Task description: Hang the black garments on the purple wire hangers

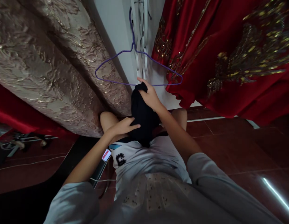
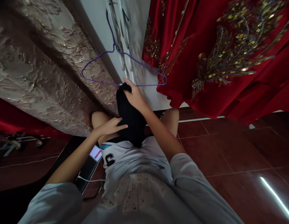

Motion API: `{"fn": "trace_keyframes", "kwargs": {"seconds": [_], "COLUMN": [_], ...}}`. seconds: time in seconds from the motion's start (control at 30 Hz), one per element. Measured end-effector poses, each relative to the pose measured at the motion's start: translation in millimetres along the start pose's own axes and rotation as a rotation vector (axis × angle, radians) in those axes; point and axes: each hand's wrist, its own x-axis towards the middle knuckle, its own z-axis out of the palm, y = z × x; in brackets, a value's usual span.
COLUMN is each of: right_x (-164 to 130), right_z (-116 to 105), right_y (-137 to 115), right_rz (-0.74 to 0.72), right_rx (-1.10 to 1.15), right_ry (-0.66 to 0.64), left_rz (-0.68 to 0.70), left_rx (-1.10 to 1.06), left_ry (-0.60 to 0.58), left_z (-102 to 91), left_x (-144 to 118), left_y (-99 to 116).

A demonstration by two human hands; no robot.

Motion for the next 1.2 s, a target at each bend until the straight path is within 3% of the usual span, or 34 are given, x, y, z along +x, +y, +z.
{"fn": "trace_keyframes", "kwargs": {"seconds": [0.03,0.1,0.23,0.33,0.43,0.5,0.63,0.7,0.77,0.87,0.93,1.07,1.13,1.2], "right_x": [3.3,5.1,2.6,5.2,5.8,1.8,-10.7,-13.3,-11.0,-0.7,6.6,16.5,22.9,33.4], "right_z": [-2.1,-13.8,-56.2,-76.4,-74.7,-67.6,-68.9,-85.6,-111.1,-152.3,-173.8,-201.0,-210.4,-214.5], "right_y": [9.1,23.1,20.4,4.8,-3.4,-4.6,-11.5,-20.1,-29.9,-42.3,-51.3,-83.0,-101.5,-112.8], "right_rz": [0.03,0.065,0.027,0.034,0.043,0.062,0.012,-0.088,-0.164,-0.155,-0.083,0.206,0.388,0.524], "right_rx": [-0.014,-0.05,-0.161,-0.204,-0.173,-0.143,-0.188,-0.301,-0.428,-0.513,-0.479,-0.348,-0.375,-0.472], "right_ry": [0.017,0.017,0.035,0.052,0.063,0.052,-0.028,0.034,0.2,0.372,0.282,-0.121,-0.266,-0.33], "left_rz": [-0.031,-0.103,-0.204,-0.09,0.101,0.212,0.366,0.379,0.362,0.382,0.421,0.42,0.387,0.36], "left_rx": [0.025,0.041,0.079,0.221,0.359,0.383,0.369,0.39,0.469,0.572,0.593,0.676,0.696,0.678], "left_ry": [-0.016,0.058,0.308,0.517,0.671,0.705,0.723,0.698,0.676,0.671,0.692,0.773,0.76,0.723], "left_z": [-2.3,-13.8,-66.8,-118.6,-152.3,-156.0,-140.7,-138.9,-144.2,-155.4,-159.8,-165.5,-168.8,-170.2], "left_x": [-6.4,-17.9,-33.9,-34.5,-18.2,0.5,38.3,50.0,55.7,56.4,54.7,54.8,58.3,63.2], "left_y": [-6.4,-16.9,-29.4,-25.7,-3.5,19.2,54.7,57.9,53.6,46.6,46.6,49.2,47.8,46.6]}}
